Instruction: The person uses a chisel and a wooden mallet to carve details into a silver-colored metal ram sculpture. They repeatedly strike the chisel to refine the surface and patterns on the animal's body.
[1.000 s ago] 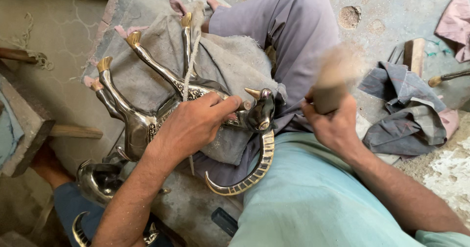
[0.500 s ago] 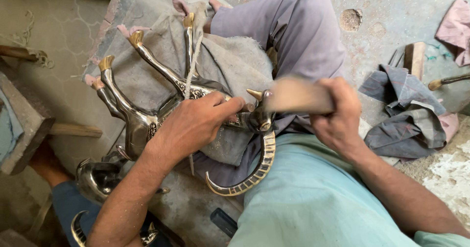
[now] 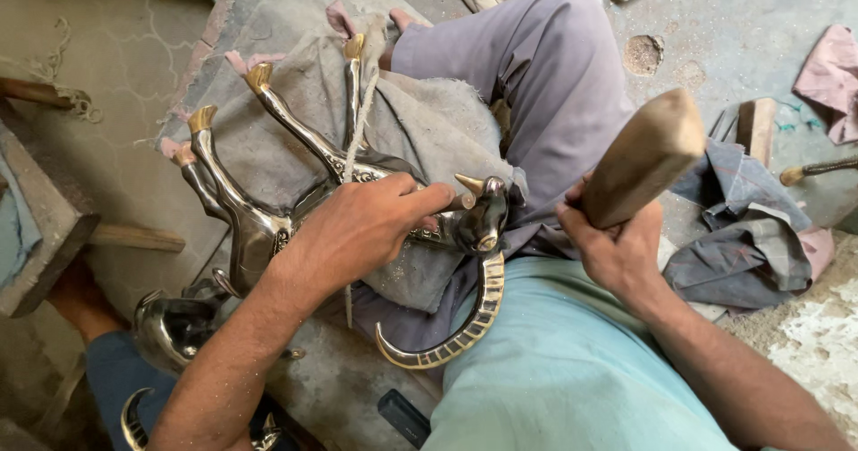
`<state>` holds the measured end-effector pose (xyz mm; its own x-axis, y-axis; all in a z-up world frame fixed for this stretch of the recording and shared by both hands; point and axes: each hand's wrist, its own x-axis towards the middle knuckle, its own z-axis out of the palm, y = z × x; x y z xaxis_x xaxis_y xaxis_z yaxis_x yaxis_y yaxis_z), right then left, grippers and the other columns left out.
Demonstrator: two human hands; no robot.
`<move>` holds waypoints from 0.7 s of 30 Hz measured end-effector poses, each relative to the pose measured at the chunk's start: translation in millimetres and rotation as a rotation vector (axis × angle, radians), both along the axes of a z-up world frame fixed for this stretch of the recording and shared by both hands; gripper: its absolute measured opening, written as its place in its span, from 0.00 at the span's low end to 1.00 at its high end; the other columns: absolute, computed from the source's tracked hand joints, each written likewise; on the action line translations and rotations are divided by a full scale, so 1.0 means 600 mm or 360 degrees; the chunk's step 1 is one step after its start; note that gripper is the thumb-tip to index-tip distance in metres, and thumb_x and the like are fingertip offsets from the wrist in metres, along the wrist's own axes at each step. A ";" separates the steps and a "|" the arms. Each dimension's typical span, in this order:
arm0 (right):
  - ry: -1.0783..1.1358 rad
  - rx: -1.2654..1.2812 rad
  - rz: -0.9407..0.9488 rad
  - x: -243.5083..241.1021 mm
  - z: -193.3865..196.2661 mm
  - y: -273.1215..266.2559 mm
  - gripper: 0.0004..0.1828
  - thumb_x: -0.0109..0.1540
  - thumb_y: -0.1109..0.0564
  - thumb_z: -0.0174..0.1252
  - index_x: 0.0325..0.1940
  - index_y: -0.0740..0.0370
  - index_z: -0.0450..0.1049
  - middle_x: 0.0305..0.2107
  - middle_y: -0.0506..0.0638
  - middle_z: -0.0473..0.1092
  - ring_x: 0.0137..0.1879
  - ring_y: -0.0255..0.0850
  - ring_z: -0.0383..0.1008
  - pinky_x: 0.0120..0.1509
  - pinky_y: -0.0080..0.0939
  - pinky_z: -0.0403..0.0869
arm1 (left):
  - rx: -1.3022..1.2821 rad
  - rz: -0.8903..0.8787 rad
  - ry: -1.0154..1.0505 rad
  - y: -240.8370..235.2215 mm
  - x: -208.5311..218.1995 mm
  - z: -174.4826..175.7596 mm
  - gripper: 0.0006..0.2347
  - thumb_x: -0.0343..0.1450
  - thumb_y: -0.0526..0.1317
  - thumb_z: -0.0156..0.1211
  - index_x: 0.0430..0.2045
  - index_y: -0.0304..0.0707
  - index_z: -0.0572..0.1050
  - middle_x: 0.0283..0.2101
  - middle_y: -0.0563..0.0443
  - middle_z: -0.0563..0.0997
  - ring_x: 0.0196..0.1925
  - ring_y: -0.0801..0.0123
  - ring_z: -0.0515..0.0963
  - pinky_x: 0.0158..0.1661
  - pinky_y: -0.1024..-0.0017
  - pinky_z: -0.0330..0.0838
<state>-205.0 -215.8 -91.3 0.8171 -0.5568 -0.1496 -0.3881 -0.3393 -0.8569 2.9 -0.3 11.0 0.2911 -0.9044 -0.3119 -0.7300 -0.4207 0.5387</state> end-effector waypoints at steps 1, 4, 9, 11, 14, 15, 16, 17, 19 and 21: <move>-0.0004 -0.0395 0.0179 0.000 0.002 -0.001 0.20 0.49 0.65 0.65 0.46 0.61 0.75 0.35 0.57 0.74 0.42 0.54 0.76 0.48 0.50 0.72 | -0.0004 -0.0013 -0.0012 -0.001 0.001 0.000 0.11 0.72 0.39 0.60 0.48 0.48 0.72 0.28 0.45 0.74 0.28 0.49 0.80 0.28 0.55 0.74; 0.0004 -0.0164 0.0036 0.003 0.009 -0.003 0.20 0.53 0.63 0.64 0.49 0.62 0.72 0.36 0.56 0.75 0.42 0.53 0.78 0.47 0.48 0.73 | -0.0021 -0.0027 -0.0029 -0.004 0.002 -0.001 0.11 0.71 0.40 0.61 0.47 0.48 0.72 0.27 0.45 0.74 0.28 0.49 0.79 0.27 0.55 0.73; -0.0008 -0.0590 0.0307 0.002 0.019 -0.005 0.22 0.51 0.66 0.65 0.49 0.63 0.74 0.38 0.60 0.75 0.45 0.56 0.77 0.51 0.50 0.73 | -0.0013 -0.0041 -0.0065 -0.004 0.001 -0.003 0.11 0.71 0.41 0.63 0.44 0.46 0.72 0.26 0.44 0.73 0.28 0.47 0.79 0.28 0.54 0.73; -0.0027 -0.0307 0.0221 0.004 0.021 -0.009 0.21 0.54 0.65 0.62 0.53 0.63 0.73 0.39 0.60 0.75 0.45 0.54 0.78 0.51 0.48 0.74 | -0.0096 0.0019 -0.0015 -0.005 0.002 -0.006 0.11 0.71 0.40 0.63 0.45 0.46 0.72 0.26 0.44 0.74 0.28 0.48 0.79 0.28 0.54 0.73; 0.0008 0.0238 -0.0038 0.004 0.022 -0.012 0.17 0.58 0.58 0.64 0.49 0.60 0.70 0.36 0.57 0.75 0.42 0.53 0.78 0.49 0.48 0.76 | -0.0173 0.0078 0.0000 -0.005 0.000 -0.008 0.11 0.71 0.39 0.62 0.46 0.46 0.72 0.27 0.45 0.73 0.29 0.47 0.79 0.29 0.53 0.72; 0.0162 -0.0069 0.0109 0.003 0.021 -0.018 0.18 0.56 0.60 0.63 0.49 0.60 0.71 0.37 0.58 0.75 0.43 0.55 0.78 0.50 0.50 0.75 | -0.0190 0.0086 -0.0002 -0.004 -0.002 -0.009 0.10 0.72 0.39 0.61 0.46 0.46 0.72 0.27 0.45 0.73 0.29 0.47 0.79 0.29 0.53 0.72; 0.0314 -0.0379 0.0263 0.004 0.017 -0.029 0.20 0.53 0.62 0.62 0.50 0.60 0.73 0.38 0.59 0.75 0.44 0.57 0.77 0.51 0.52 0.75 | -0.0181 0.0122 0.0003 -0.001 -0.005 -0.008 0.11 0.72 0.37 0.62 0.48 0.46 0.73 0.28 0.45 0.74 0.30 0.48 0.79 0.30 0.54 0.73; 0.0463 -0.0690 0.0416 0.001 0.015 -0.040 0.22 0.51 0.64 0.61 0.50 0.60 0.74 0.39 0.60 0.75 0.45 0.59 0.77 0.53 0.55 0.74 | -0.0173 0.0158 0.0008 0.004 -0.009 -0.006 0.13 0.71 0.36 0.64 0.49 0.46 0.73 0.28 0.44 0.75 0.30 0.48 0.80 0.30 0.55 0.73; 0.0373 -0.0767 0.0414 -0.003 0.012 -0.062 0.25 0.53 0.63 0.63 0.55 0.61 0.74 0.42 0.61 0.76 0.48 0.59 0.77 0.54 0.55 0.74 | -0.0410 0.0324 0.0025 0.022 -0.018 0.002 0.14 0.71 0.32 0.66 0.49 0.44 0.72 0.34 0.44 0.78 0.35 0.53 0.82 0.35 0.60 0.76; 0.0364 -0.0743 0.0355 -0.005 0.009 -0.082 0.26 0.55 0.61 0.65 0.58 0.62 0.74 0.43 0.62 0.76 0.48 0.60 0.78 0.54 0.54 0.74 | -0.0912 0.0569 0.0051 0.056 -0.039 0.020 0.14 0.72 0.29 0.67 0.48 0.39 0.70 0.44 0.45 0.82 0.44 0.60 0.86 0.44 0.68 0.81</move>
<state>-207.9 -265.1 -85.8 0.8983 -0.4239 -0.1158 -0.4217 -0.7574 -0.4986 -20.2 33.2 22.9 0.6016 -0.7793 0.1752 -0.5791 -0.2745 0.7676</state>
